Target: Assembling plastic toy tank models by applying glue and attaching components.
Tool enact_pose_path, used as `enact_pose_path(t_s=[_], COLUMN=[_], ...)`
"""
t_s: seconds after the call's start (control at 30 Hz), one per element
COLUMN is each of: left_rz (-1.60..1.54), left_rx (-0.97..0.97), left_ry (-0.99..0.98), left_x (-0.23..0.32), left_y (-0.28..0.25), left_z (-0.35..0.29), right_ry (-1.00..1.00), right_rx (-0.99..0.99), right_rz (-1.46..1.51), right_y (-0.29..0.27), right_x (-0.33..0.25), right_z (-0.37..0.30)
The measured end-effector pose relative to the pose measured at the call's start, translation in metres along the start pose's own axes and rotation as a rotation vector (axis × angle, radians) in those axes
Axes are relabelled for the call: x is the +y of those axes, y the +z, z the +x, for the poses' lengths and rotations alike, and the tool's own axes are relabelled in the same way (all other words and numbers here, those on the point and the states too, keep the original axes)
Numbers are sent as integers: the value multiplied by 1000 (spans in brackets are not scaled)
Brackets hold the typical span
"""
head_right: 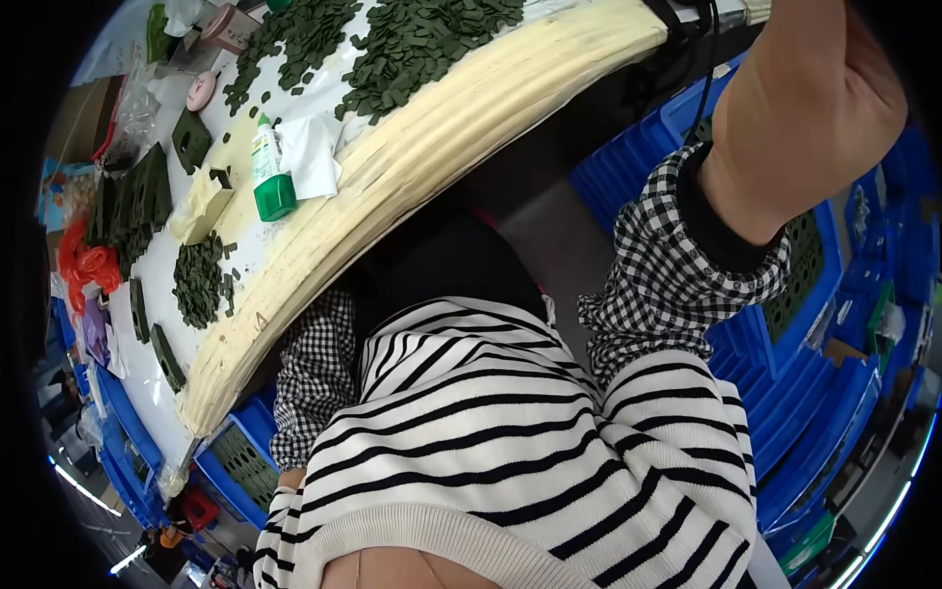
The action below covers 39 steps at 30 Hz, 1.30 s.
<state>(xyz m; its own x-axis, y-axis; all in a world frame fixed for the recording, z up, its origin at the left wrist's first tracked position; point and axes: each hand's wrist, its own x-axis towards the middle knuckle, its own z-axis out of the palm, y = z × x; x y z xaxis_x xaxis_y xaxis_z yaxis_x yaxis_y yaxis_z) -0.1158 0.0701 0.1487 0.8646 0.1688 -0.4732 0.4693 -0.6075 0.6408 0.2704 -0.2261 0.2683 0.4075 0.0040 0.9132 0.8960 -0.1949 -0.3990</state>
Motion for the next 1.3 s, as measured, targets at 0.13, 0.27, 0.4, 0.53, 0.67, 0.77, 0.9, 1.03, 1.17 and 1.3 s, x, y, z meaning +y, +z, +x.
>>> enact_pose_path(t_s=[0.13,0.27,0.4,0.53,0.67,0.77,0.9,1.03,1.17,1.3], left_rz=[7,239,487,-56,-387,-323,288,86,21,89], left_rx=[123,502,305,-301,36,1151,1628,1485,1415,1426], left_ry=[318,645,498,558,564,278,-131,-330,-305,-304], left_x=[41,65,46,63,68,40,-44,-54,-50,-57], left_y=[-18,-8,5,-38,-110,-133,-162,-167,-169,-174], left_z=[47,127,154,88,8,-1,3,8,7,4], right_ry=[4,2,35,93,24,38,74,134,172,143], right_rx=[-9,-33,-98,-114,-150,-157,-192,-195,-250,-373], right_rz=[-14,68,-3,11,30,39,69,63,44,60], right_y=[-1,18,16,20,29,33,33,38,60,74], right_x=[-8,-25,-39,-48,-65,-75,-74,-71,-85,-86], right_z=[0,7,2,-2,4,5,4,5,10,18])
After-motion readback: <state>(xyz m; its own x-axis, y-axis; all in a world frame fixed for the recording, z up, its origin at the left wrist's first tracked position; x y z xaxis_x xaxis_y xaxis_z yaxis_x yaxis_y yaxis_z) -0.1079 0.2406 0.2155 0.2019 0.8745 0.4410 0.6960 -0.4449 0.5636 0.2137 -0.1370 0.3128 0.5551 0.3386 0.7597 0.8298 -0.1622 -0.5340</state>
